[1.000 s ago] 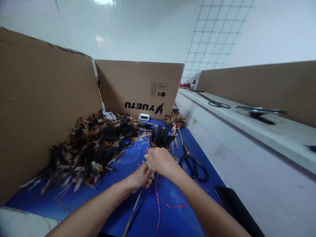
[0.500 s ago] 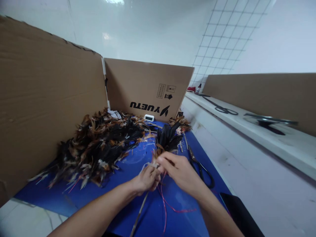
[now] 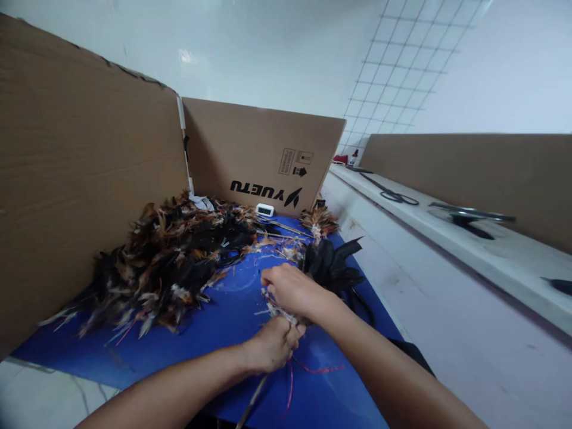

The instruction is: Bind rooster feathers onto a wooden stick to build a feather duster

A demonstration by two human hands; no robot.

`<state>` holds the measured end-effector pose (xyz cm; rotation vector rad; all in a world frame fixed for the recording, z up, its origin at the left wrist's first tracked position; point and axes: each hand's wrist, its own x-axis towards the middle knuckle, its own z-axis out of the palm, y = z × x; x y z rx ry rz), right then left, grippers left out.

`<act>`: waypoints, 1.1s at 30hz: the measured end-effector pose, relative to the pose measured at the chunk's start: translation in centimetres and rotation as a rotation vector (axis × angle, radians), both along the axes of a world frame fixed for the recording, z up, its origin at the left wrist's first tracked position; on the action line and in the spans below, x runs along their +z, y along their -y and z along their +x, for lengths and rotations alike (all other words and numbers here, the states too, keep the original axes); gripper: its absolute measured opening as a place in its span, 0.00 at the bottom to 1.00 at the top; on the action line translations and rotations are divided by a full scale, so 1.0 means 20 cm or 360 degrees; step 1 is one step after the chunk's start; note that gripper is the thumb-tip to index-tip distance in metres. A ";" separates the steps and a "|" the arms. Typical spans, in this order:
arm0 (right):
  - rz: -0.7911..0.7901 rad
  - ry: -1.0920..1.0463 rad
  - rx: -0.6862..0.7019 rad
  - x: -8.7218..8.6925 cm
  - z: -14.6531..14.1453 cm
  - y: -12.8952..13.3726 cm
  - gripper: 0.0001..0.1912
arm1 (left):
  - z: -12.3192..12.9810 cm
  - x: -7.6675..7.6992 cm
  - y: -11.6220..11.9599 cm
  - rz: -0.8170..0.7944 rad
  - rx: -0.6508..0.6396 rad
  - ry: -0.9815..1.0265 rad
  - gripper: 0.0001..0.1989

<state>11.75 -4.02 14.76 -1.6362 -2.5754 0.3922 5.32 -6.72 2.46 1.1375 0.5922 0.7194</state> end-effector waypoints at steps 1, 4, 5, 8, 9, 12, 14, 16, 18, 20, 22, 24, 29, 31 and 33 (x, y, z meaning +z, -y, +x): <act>-0.0087 0.0208 0.0041 -0.03 -0.03 -0.06 0.09 | 0.00 0.00 0.01 0.0179 0.0018 -0.0091 0.06; -0.0278 0.0692 0.0033 -0.14 -0.08 -0.18 0.07 | 0.00 0.00 0.02 0.0576 0.0086 -0.0300 0.05; -0.0387 0.0781 0.0023 -0.18 -0.09 -0.20 0.07 | 0.00 0.00 0.02 0.0640 0.0080 -0.0332 0.05; -0.0723 0.0936 0.0095 -0.24 -0.10 -0.24 0.14 | -0.01 0.00 0.03 0.0797 0.0029 -0.0412 0.05; -0.0807 0.0956 0.0137 -0.26 -0.10 -0.25 0.15 | 0.00 0.00 0.03 0.0833 0.0033 -0.0439 0.06; -0.0919 0.0882 0.0200 -0.28 -0.09 -0.26 0.17 | 0.01 0.00 0.01 0.0888 0.0075 -0.0537 0.07; -0.0966 0.0763 0.0184 -0.29 -0.08 -0.26 0.19 | 0.03 -0.01 0.00 0.0891 0.0071 -0.0612 0.08; -0.0974 0.0646 0.0134 -0.29 -0.06 -0.25 0.20 | 0.04 -0.01 -0.01 0.0890 0.0038 -0.0647 0.07; -0.0935 0.0533 0.0012 -0.27 -0.05 -0.25 0.20 | 0.03 -0.01 0.00 0.0886 0.0021 -0.0652 0.07; -0.0828 0.0464 -0.0111 -0.25 -0.02 -0.24 0.19 | 0.01 0.01 0.00 0.0846 0.0027 -0.0678 0.08; -0.0626 0.0429 -0.0131 -0.22 0.00 -0.24 0.15 | -0.02 0.02 0.01 0.0792 0.0022 -0.0704 0.09; -0.0353 0.0441 -0.0063 -0.18 0.02 -0.22 0.11 | -0.04 0.04 0.02 0.0769 0.0044 -0.0673 0.08; 0.0102 0.0598 -0.0117 -0.12 0.05 -0.14 0.10 | -0.05 0.07 0.01 0.0739 0.0072 -0.0598 0.06; 0.0182 0.0711 -0.0171 -0.11 0.05 -0.11 0.10 | -0.05 0.08 0.01 0.0728 0.0078 -0.0593 0.06; 0.0232 0.0816 -0.0182 -0.12 0.05 -0.10 0.10 | -0.05 0.09 0.01 0.0732 0.0086 -0.0600 0.06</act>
